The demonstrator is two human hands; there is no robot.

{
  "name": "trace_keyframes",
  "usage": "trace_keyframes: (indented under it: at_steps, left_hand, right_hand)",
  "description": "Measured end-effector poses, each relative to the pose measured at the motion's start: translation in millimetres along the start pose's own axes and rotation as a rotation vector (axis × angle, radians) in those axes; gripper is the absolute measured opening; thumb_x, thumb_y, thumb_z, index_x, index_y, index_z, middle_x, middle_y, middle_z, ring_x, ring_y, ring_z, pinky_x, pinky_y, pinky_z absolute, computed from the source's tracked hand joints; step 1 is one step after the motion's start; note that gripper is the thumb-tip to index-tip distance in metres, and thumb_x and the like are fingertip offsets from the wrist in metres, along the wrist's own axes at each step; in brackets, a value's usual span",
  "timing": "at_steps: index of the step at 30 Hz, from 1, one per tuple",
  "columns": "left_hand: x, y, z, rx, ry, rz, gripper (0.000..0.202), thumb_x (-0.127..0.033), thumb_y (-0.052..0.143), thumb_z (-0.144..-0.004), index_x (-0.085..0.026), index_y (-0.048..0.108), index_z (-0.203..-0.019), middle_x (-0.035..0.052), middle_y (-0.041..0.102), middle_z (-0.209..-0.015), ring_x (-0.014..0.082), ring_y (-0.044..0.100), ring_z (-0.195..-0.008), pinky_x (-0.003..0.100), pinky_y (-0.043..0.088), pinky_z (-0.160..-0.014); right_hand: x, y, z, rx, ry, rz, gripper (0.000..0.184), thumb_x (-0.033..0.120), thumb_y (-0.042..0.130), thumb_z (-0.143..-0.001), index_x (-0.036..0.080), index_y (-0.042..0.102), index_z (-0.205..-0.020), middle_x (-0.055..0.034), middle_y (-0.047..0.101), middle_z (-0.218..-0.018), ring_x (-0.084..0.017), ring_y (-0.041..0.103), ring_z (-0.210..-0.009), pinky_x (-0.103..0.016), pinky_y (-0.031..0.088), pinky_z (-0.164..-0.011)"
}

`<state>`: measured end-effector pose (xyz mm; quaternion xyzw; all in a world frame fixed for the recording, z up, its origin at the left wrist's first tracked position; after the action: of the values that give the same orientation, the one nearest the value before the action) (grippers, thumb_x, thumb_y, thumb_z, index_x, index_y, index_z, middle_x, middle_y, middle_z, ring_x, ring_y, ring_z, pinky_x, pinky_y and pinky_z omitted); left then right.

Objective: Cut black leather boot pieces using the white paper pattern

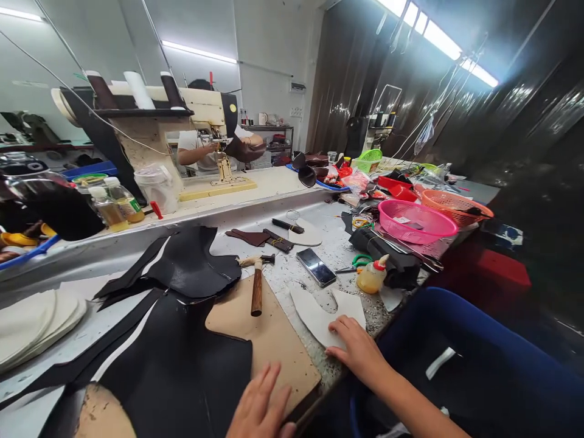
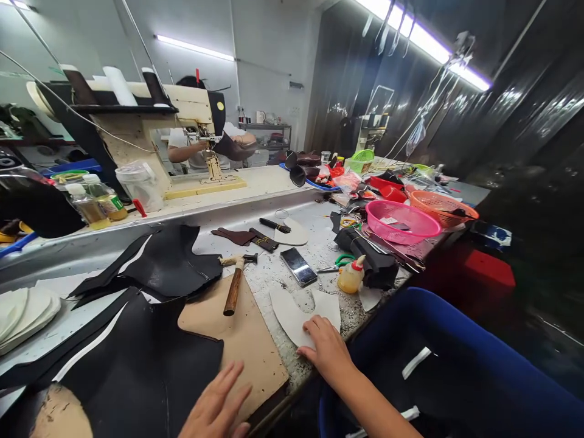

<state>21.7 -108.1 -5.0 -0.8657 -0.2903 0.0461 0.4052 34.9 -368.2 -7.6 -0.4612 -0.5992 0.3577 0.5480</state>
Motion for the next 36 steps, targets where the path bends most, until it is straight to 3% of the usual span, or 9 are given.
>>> trace_keyframes:
  at_steps: [9, 14, 16, 18, 21, 24, 28, 31, 36]
  left_hand:
    - [-52, 83.3, -83, 0.634, -0.320, 0.572, 0.049, -0.024, 0.054, -0.082, -0.009, 0.051, -0.129, 0.0169, 0.044, -0.138, 0.0296, 0.038, -0.131, 0.040, 0.033, -0.112]
    - [-54, 101.2, -95, 0.676, -0.363, 0.695, 0.075, -0.021, 0.071, -0.068, -0.006, 0.042, -0.134, 0.0206, 0.031, -0.143, 0.0335, 0.029, -0.135, 0.043, 0.025, -0.115]
    - [-51, 92.3, -95, 0.688, -0.392, 0.751, 0.078, -0.028, 0.074, -0.066, -0.004, 0.043, -0.133, 0.0224, 0.034, -0.142, 0.0350, 0.031, -0.134, 0.044, 0.027, -0.114]
    - [-47, 73.6, -97, 0.650, -0.454, 0.910, 0.083, -0.045, 0.070, -0.070, -0.005, 0.040, -0.136, 0.0219, 0.037, -0.141, 0.0340, 0.038, -0.130, 0.042, 0.035, -0.108]
    - [-29, 34.3, -98, 0.295, -0.706, 1.437, 0.091, -0.069, 0.057, -0.069, -0.010, 0.041, -0.137, 0.0192, 0.047, -0.137, 0.0324, 0.050, -0.121, 0.039, 0.045, -0.099]
    - [2, -1.9, -79, -0.136, -1.116, 1.673, 0.074, -0.059, 0.070, -0.064, -0.015, 0.057, -0.123, 0.0132, 0.065, -0.116, 0.0313, 0.059, -0.109, 0.038, 0.047, -0.095]
    - [36, -44.5, -34, -0.476, -1.471, 1.595, 0.061, -0.044, 0.082, -0.053, -0.019, 0.067, -0.107, 0.0069, 0.072, -0.097, 0.0288, 0.062, -0.101, 0.033, 0.051, -0.086]
    - [45, -63.7, 2, -0.626, -1.610, 1.487, 0.056, -0.046, 0.081, -0.057, -0.018, 0.068, -0.104, 0.0066, 0.072, -0.099, 0.0261, 0.061, -0.105, 0.029, 0.052, -0.085]
    - [46, -47.0, 68, -0.476, -1.875, 1.275, 0.036, -0.028, 0.075, -0.068, -0.015, 0.067, -0.100, 0.0087, 0.072, -0.099, 0.0233, 0.065, -0.096, 0.029, 0.053, -0.081]
  right_hand:
    - [-5, -8, -15, -0.073, -0.012, -0.074, 0.018, 0.014, 0.047, -0.080, 0.019, 0.060, -0.070, -0.0034, 0.062, -0.076, -0.019, 0.058, -0.074, -0.028, 0.044, -0.067]
    - [-24, -125, -7, -0.441, 0.122, -0.166, 0.024, 0.034, 0.042, -0.090, 0.017, 0.058, -0.085, -0.0036, 0.061, -0.075, -0.016, 0.057, -0.066, -0.025, 0.045, -0.058]
    - [-8, -175, 13, -0.941, 0.137, -0.193, 0.021, 0.039, 0.054, -0.086, 0.018, 0.060, -0.088, -0.0018, 0.061, -0.073, -0.014, 0.055, -0.058, -0.025, 0.043, -0.054]
    - [32, -185, 23, -0.954, -0.123, -0.097, 0.010, 0.028, 0.057, -0.087, 0.019, 0.060, -0.085, -0.0027, 0.062, -0.080, -0.015, 0.058, -0.070, -0.025, 0.046, -0.069]
    - [94, -138, 26, -0.724, -0.542, -0.081, 0.012, 0.012, 0.050, -0.089, 0.018, 0.059, -0.086, -0.0030, 0.064, -0.080, -0.015, 0.059, -0.078, -0.026, 0.047, -0.076]
    - [128, -71, 27, -0.543, -0.715, -0.196, 0.014, 0.014, 0.048, -0.091, 0.018, 0.062, -0.090, -0.0050, 0.066, -0.084, -0.017, 0.059, -0.079, -0.030, 0.048, -0.074]
    - [133, -25, 21, -0.317, -0.334, -0.716, 0.041, 0.051, 0.062, -0.082, 0.021, 0.059, -0.109, -0.0096, 0.062, -0.105, -0.024, 0.058, -0.094, -0.034, 0.050, -0.077]
    - [152, -1, 14, 0.282, -0.143, -1.209, 0.067, 0.067, 0.064, -0.070, 0.020, 0.057, -0.117, -0.0088, 0.064, -0.103, -0.025, 0.059, -0.094, -0.035, 0.051, -0.078]
    - [184, 51, 7, 0.694, -0.038, -1.226, 0.059, 0.066, 0.063, -0.069, 0.013, 0.068, -0.096, -0.0086, 0.069, -0.089, -0.026, 0.063, -0.087, -0.039, 0.050, -0.083]
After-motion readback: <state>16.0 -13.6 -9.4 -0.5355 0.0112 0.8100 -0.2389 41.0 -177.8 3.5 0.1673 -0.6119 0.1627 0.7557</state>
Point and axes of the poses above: each hand's wrist, its own z-axis away from the middle knuckle, its own y-axis out of the palm, x = y × z, the point moved 3 cm from there along -z, towards the middle knuckle
